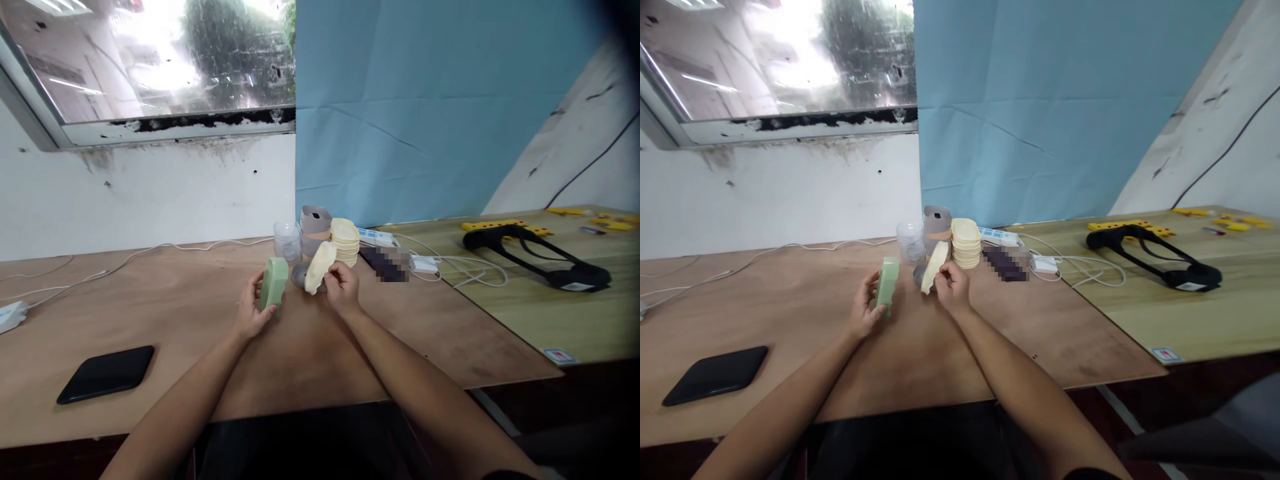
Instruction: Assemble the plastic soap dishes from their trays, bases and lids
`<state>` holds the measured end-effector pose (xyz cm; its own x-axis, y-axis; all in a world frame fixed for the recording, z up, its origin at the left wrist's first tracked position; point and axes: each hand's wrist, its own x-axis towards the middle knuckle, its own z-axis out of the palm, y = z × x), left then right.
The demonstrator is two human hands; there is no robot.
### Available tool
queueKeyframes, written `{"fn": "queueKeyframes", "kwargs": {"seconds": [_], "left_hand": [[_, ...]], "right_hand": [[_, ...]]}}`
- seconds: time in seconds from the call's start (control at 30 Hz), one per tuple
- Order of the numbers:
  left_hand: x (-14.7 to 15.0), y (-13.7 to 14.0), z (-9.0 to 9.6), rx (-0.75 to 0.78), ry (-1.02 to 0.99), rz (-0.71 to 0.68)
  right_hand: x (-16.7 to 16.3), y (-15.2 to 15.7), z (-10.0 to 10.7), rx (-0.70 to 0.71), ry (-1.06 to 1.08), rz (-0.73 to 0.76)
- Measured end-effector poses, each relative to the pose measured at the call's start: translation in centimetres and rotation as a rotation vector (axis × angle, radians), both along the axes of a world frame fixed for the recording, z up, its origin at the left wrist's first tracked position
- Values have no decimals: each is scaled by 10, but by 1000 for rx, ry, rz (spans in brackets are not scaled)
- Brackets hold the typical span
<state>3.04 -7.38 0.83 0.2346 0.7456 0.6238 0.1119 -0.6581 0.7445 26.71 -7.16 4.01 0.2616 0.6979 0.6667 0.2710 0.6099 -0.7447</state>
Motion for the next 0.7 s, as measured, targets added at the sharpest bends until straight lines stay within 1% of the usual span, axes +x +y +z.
{"fn": "queueKeyframes", "kwargs": {"seconds": [0.07, 0.1, 0.17, 0.33, 0.4, 0.43, 0.47, 0.53, 0.63, 0.7], "left_hand": [[-1, 1, -2, 26, 41, 28], [-2, 1, -2, 41, 60, 46], [-3, 1, -1, 71, 92, 70], [-4, -1, 4, 103, 137, 68], [-4, -1, 5, 118, 143, 75], [-4, -2, 6, 123, 148, 82], [-4, -2, 6, 122, 158, 91], [-4, -1, 5, 111, 184, 108], [-4, 0, 5, 98, 215, 119], [-5, 0, 5, 106, 213, 121]], "right_hand": [[14, 1, 4, 125, -120, -193], [22, 2, 6, 162, -158, -259], [35, 7, 7, 187, -187, -356], [57, 19, 0, 108, -181, -502], [64, 23, 4, 64, -165, -539], [67, 26, 9, 46, -157, -554], [72, 29, 17, 29, -160, -566], [81, 40, 41, -7, -212, -583], [97, 67, 89, -118, -403, -582], [107, 90, 117, -190, -498, -625]]}}
